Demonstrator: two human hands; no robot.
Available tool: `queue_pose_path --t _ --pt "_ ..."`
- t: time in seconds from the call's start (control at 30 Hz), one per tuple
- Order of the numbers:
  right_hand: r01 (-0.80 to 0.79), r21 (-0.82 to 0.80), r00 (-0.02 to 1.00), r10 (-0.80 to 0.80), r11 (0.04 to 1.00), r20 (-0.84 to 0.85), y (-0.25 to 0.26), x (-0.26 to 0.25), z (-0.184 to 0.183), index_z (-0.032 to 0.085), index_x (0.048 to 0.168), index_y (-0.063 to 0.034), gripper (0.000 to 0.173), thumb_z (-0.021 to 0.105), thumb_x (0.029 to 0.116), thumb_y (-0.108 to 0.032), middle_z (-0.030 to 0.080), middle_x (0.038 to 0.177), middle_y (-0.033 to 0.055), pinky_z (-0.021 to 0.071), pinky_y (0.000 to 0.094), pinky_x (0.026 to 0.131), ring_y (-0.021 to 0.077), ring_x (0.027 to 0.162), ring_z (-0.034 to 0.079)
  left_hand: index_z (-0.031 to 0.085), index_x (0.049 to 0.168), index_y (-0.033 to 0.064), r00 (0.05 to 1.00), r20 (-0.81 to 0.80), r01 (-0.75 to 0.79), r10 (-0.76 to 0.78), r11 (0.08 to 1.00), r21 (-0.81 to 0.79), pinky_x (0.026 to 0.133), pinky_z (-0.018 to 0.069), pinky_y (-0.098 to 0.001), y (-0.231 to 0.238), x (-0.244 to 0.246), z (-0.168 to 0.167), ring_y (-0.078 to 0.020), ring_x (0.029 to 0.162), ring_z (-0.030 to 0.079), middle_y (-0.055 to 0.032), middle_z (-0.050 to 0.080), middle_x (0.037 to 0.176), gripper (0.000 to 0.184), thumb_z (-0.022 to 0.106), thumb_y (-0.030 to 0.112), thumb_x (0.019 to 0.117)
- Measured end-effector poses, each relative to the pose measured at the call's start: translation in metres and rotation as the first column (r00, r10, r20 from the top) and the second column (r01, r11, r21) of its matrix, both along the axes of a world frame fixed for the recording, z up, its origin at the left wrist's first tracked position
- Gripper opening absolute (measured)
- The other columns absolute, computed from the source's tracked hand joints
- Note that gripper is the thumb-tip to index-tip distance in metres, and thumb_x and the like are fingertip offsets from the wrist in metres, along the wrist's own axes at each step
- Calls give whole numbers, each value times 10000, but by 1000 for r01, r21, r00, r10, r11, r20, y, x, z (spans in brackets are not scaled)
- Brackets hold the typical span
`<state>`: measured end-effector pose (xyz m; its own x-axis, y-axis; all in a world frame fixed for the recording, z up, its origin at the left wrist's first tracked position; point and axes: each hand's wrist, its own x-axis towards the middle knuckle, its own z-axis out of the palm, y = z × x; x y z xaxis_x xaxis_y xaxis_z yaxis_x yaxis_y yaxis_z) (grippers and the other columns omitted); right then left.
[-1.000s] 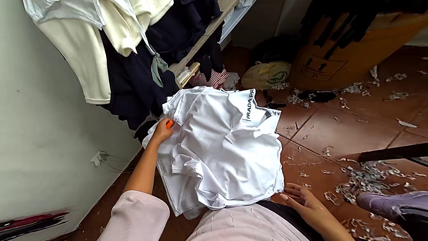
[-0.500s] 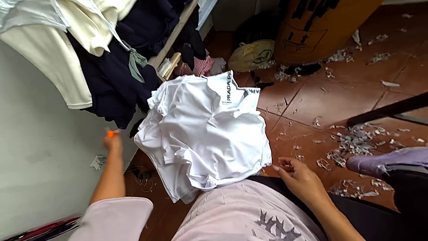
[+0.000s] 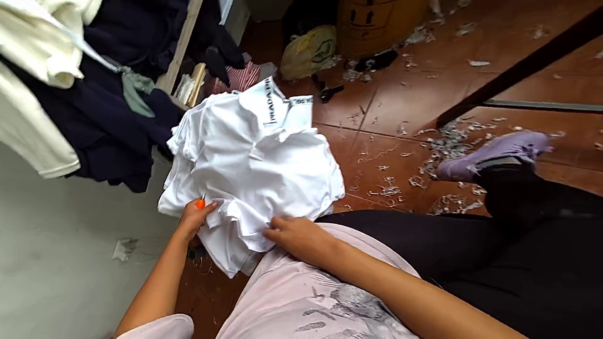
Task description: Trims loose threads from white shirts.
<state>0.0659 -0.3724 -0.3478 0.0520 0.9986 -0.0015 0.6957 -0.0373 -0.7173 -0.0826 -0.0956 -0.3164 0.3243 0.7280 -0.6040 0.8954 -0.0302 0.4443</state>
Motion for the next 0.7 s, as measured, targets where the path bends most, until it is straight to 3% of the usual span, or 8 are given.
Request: queue_pose_path --t 0.13,0.27,0.33,0.4,0.47,0.57,0.63,0.7 --pt "-210 -64 972 215 976 92 23 3 0 718 973 32 171 547 973 22 670 1114 212 538 554 703 400 868 676 577 1155 4 999 14 -36 36 999 27 472 439 -218 25 -2 31 -57 481 472 -21 540 661 185 595 153 1046" --pt "-279 156 937 305 947 -173 29 -10 36 714 1026 -12 149 602 996 -106 685 1075 189 520 566 771 386 954 669 593 1284 11 999 34 -38 30 964 264 530 495 -267 90 -40 70 -73 577 551 -69 631 825 281 591 158 1045" --pt "-267 340 874 375 902 -309 38 -26 67 705 1008 -14 148 614 989 -129 700 1020 172 510 554 826 373 1003 665 607 1273 -16 999 -24 30 -22 915 402 632 525 -333 113 -54 85 -116 682 580 -123 652 926 296 614 157 1034" --pt "-305 427 837 453 851 -307 45 -37 89 716 1025 -4 177 595 1004 -131 707 1012 174 512 538 823 383 1029 659 606 1244 -112 990 -93 141 -110 861 488 833 513 -522 124 -61 95 -301 893 622 -281 653 1060 304 623 93 1020" --pt "-426 223 843 474 877 -255 41 -36 96 696 1132 13 269 552 1049 -199 683 1153 207 498 583 850 420 1129 624 616 1212 -155 967 -198 245 -162 810 532 946 459 -648 129 -68 92 -465 1038 629 -374 637 1116 305 628 76 1014" --pt "-455 -201 852 359 867 -381 32 -18 67 590 1376 10 482 500 1079 -358 562 1417 265 370 718 1018 495 1329 491 635 1279 -89 862 -487 408 -141 764 500 995 419 -733 119 -63 76 -551 1187 593 -375 632 1224 332 637 65 986" --pt "-289 -190 877 180 938 -446 19 0 27 588 1419 -36 463 534 1067 -332 573 1434 226 351 659 1100 434 1371 487 593 1342 -88 901 -414 382 -132 696 608 1033 411 -712 102 -49 59 -543 1238 568 -368 604 1292 381 604 39 983" --pt "-91 -173 921 17 981 -389 3 16 -7 649 1310 -19 380 558 1054 -285 625 1317 202 407 584 1060 393 1302 529 594 1298 -122 951 -193 301 -242 575 761 1028 419 -665 74 -23 43 -530 1199 585 -375 608 1260 355 556 90 1016"
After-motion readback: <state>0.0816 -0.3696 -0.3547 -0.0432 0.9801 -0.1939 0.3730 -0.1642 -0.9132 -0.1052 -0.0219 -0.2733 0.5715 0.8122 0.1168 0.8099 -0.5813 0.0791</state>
